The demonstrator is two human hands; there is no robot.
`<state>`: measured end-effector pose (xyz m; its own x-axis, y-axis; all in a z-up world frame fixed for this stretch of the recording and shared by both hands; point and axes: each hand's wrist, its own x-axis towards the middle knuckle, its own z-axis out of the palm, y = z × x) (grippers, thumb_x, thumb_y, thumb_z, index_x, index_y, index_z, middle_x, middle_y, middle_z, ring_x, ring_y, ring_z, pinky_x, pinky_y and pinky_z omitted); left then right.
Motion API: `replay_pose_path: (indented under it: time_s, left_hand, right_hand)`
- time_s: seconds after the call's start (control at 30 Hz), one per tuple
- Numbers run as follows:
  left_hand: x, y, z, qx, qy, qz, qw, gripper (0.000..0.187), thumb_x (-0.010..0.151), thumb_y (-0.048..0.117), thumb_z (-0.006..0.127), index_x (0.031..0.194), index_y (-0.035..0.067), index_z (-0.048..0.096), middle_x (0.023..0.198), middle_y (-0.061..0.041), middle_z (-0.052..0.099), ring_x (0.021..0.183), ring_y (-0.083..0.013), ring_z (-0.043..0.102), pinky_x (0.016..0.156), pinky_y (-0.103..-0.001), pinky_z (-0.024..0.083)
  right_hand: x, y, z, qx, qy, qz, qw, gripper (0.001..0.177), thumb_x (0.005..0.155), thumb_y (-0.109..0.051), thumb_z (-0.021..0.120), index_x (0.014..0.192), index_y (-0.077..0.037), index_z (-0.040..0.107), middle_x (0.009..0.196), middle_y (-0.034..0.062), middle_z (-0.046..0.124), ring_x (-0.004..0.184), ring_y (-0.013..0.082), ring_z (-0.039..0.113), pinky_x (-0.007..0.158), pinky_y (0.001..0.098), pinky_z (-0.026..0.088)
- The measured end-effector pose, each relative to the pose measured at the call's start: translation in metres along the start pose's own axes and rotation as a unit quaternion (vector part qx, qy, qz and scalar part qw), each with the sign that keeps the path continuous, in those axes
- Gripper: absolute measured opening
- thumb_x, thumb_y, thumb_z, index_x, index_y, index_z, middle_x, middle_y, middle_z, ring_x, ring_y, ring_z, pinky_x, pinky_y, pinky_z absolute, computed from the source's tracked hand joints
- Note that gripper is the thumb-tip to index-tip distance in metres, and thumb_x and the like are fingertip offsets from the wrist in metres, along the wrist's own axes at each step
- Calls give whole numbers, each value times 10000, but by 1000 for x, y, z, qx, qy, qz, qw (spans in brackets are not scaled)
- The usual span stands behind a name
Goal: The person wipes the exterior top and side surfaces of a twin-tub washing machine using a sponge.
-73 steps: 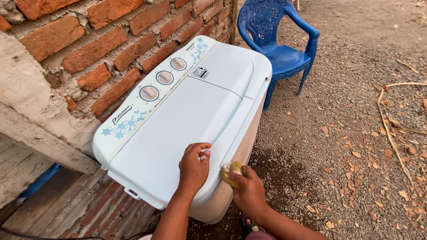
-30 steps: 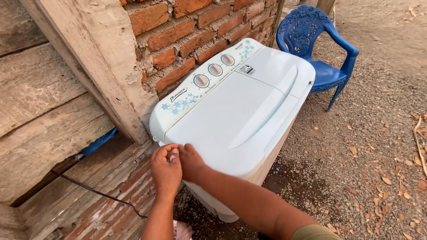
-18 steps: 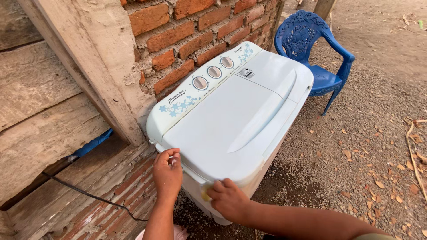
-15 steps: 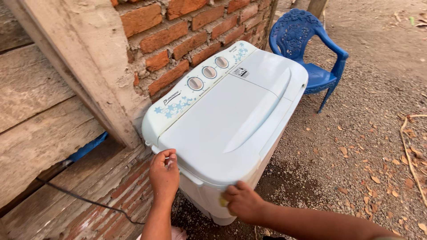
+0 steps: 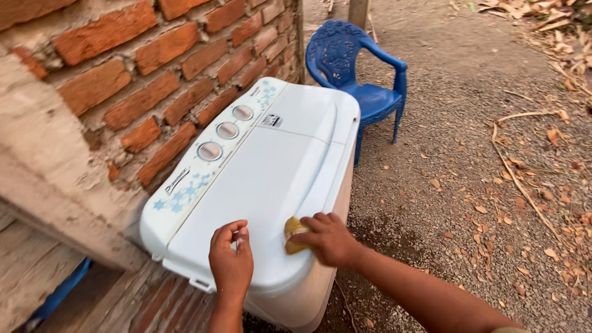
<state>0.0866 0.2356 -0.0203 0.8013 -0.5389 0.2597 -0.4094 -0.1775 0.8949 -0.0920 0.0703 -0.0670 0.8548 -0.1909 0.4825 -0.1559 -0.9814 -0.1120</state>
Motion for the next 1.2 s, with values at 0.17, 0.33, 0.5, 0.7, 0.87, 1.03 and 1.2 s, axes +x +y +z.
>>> replay_pose_path:
  time_s: [0.17,0.33,0.5,0.7,0.87,1.03,1.2]
  left_hand:
    - [-1,1,18,16,-19,-14,1000,148,954,103,624,1048,71,734,1077,-46,674,931,-169,676,791,-320,540]
    - [0,7,48,70,-41,-30,996,148,947,106,627,1044,84,737,1057,-41,689,910,-169,686,800,-320,551]
    - [17,18,88,61,-17,-10,998,157,933,97,626,1041,76,737,1063,-44,687,909,-159,682,820,-313,549]
    - [38,50,152,111,8,-65,992,152,942,124,634,1044,108,744,1100,-14,691,903,-141,676,799,-317,553]
    - [52,73,218,124,45,-87,988,159,927,130,636,1052,131,736,1159,9,666,913,-133,681,785,-328,553]
    - [68,84,266,223,52,-128,965,148,915,179,665,1034,183,753,1209,49,675,1001,-169,668,860,-412,489]
    - [75,87,299,278,6,-146,949,240,893,182,672,1117,230,742,1321,66,635,1171,-179,614,1012,-461,358]
  right_hand:
    - [6,131,1,91,71,313,943,215,980,-222,675,1149,-316,767,1169,70,731,946,214,714,808,342,609]
    - [45,113,-8,187,120,190,956,196,1030,-203,653,1098,-313,801,1154,14,760,1002,174,737,901,326,629]
    - [35,112,0,107,33,-68,991,385,771,-63,706,1068,-287,804,1231,96,726,1042,299,694,866,482,518]
    - [86,309,29,2,94,156,983,393,820,-124,713,1170,-290,781,1226,128,703,1006,358,673,832,484,541]
    - [110,319,49,32,-7,80,996,308,863,-25,647,1076,-204,780,1120,70,742,946,272,692,943,411,537]
    - [77,298,25,138,21,-146,979,388,814,-39,705,1117,-261,803,1302,103,699,1058,298,646,930,443,513]
    - [133,428,19,10,-12,79,997,448,834,-86,654,1208,-312,754,1359,89,652,1101,313,642,929,455,524]
